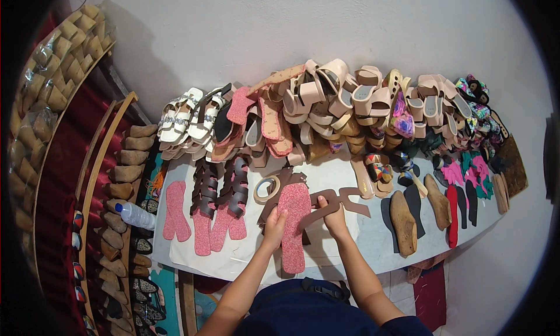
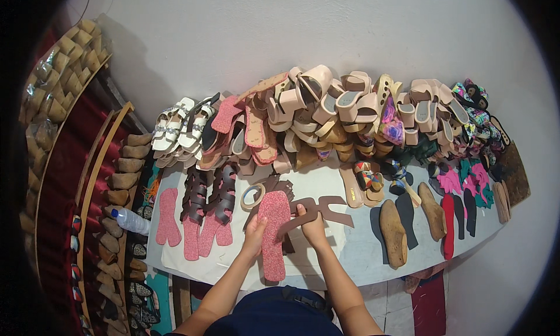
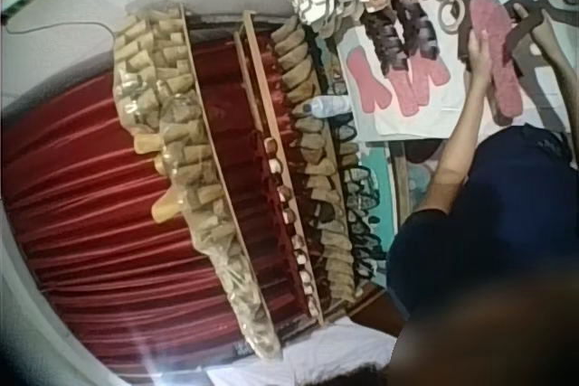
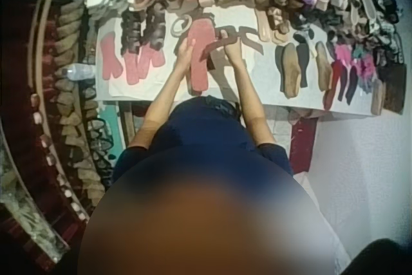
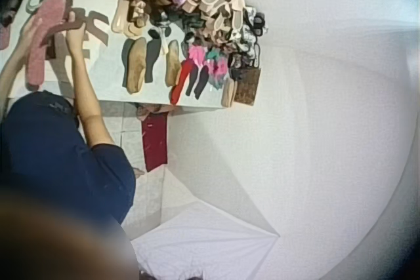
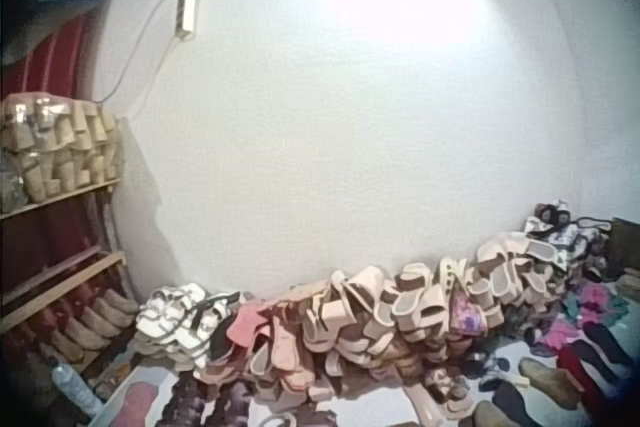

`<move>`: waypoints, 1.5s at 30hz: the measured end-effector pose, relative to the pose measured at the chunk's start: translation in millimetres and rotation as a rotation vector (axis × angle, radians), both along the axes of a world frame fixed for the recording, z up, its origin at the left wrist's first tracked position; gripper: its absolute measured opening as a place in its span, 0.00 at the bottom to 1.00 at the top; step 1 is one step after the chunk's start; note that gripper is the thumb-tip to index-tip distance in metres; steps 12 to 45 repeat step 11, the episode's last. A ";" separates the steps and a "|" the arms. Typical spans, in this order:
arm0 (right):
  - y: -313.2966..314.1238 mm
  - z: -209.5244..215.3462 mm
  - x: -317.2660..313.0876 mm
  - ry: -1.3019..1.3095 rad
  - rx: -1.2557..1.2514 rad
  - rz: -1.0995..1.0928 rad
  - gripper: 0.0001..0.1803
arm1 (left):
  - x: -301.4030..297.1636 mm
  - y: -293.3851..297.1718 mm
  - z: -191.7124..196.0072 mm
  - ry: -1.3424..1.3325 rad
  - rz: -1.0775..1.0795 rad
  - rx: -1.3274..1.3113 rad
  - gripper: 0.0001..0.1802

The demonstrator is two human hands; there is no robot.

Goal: Assembling brown straps onto pink sandal soles by hand on a workshop table.

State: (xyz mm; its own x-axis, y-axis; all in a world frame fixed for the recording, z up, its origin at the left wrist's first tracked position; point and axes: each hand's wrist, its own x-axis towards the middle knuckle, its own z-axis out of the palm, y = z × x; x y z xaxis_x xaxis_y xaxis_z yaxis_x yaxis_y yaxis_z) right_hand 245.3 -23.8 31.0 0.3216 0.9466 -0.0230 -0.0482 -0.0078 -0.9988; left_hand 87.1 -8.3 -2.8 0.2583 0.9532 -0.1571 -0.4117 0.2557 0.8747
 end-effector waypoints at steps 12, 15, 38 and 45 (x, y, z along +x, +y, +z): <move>4.8 -1.4 -9.3 0.069 -0.034 0.017 0.12 | 0.7 7.0 -7.1 0.509 0.063 0.247 0.10; 4.8 -1.4 -9.3 0.069 -0.034 0.017 0.12 | 0.7 7.0 -7.1 0.509 0.063 0.247 0.10; 4.8 -1.4 -9.3 0.069 -0.034 0.017 0.12 | 0.7 7.0 -7.1 0.509 0.063 0.247 0.10; 4.8 -1.4 -9.3 0.069 -0.034 0.017 0.12 | 0.7 7.0 -7.1 0.509 0.063 0.247 0.10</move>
